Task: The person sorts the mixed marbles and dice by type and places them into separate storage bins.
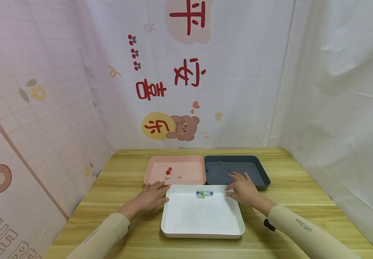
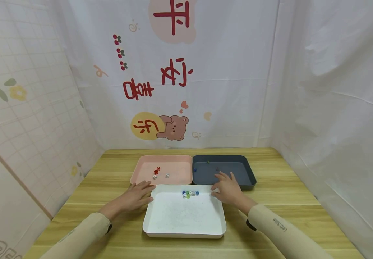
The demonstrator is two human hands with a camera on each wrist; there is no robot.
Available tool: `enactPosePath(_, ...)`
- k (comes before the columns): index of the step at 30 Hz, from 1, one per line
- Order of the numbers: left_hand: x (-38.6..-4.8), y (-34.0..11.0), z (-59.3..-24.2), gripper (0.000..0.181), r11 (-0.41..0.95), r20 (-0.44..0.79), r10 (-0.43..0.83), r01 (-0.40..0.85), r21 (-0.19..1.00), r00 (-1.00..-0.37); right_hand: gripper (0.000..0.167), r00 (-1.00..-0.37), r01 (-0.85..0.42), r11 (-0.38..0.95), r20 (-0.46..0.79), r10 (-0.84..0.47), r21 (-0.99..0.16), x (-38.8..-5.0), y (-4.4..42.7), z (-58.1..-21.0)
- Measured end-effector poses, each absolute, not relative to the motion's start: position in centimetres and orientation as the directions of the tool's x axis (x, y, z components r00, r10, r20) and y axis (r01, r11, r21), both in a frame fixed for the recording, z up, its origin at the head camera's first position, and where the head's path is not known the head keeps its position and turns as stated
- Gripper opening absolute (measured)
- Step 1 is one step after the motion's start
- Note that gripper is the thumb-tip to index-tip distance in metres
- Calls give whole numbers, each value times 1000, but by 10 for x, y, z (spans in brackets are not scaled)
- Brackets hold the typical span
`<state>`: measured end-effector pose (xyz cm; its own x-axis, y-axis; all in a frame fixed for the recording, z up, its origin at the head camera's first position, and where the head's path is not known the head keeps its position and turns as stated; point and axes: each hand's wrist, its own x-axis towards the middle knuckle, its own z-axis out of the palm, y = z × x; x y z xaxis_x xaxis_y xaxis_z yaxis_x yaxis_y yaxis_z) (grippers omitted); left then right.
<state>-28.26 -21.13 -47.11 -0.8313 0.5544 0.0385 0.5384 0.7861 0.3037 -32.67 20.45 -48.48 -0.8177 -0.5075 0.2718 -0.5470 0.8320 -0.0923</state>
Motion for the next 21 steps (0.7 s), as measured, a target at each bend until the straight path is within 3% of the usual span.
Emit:
enactPosePath(8, -282, -212, -472, 61, 788, 43, 552, 538, 300, -833, 17, -840, -516, 857, 212, -500, -22, -322, 199, -480)
enactPosePath(21, -283, -212, -473, 60, 789, 45, 552, 539, 295, -833, 7, -870, -481, 874, 162, -466, -71, -321, 190, -478)
